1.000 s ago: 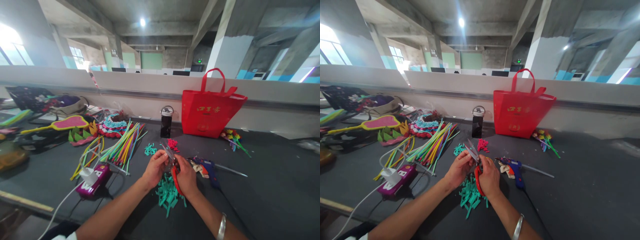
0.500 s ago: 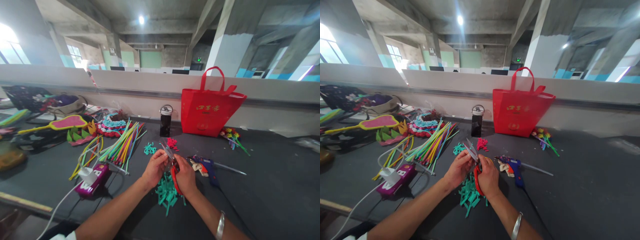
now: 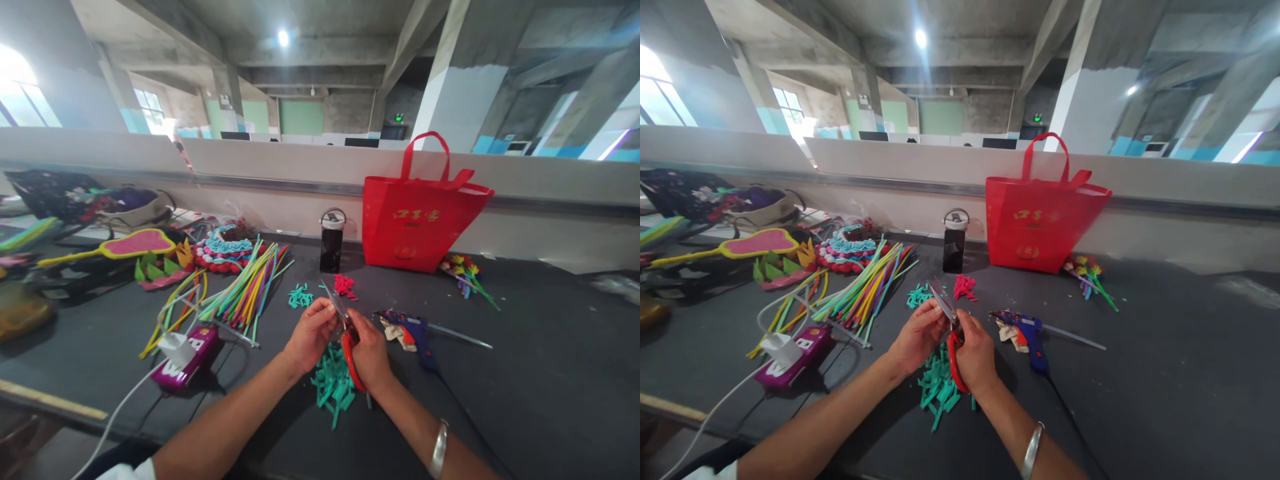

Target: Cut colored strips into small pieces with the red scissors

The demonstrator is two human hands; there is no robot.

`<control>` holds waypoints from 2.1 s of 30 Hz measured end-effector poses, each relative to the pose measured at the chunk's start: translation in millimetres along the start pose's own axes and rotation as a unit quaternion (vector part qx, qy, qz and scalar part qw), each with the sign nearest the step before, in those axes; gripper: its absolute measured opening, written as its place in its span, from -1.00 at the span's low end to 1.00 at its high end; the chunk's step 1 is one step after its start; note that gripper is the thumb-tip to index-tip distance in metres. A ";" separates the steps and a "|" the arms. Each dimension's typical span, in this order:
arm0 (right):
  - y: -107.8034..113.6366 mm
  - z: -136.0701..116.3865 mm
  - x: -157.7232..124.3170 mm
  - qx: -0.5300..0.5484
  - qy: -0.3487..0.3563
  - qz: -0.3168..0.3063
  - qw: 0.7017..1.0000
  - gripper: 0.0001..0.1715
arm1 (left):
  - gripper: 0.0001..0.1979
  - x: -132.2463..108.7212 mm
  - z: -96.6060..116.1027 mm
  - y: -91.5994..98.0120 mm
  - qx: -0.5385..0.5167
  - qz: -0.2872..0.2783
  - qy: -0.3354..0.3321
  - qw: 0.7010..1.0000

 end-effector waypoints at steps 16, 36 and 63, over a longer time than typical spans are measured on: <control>3.1 -4.3 3.3 -0.052 -0.012 -0.012 0.999 -0.46 | -0.88 -0.2 -4.1 -0.1 -0.023 -0.011 0.001 1.000; 2.8 -7.4 0.9 -0.011 -0.004 -0.011 1.000 -0.50 | -0.87 -1.8 -4.3 -4.1 -0.034 -0.014 0.004 0.999; 4.7 -14.4 2.5 0.085 -0.022 -0.001 0.996 -0.58 | -0.86 -5.3 -6.6 -9.5 -0.029 -0.013 0.019 0.999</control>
Point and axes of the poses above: each hand's wrist, its own x-axis towards the middle knuckle, its own y-axis out of the back of the hand, z = x × y, the point moved 4 cm from there along x, towards the middle knuckle, and after that the axes turned 3 degrees about -z, right-handed, at the moved point
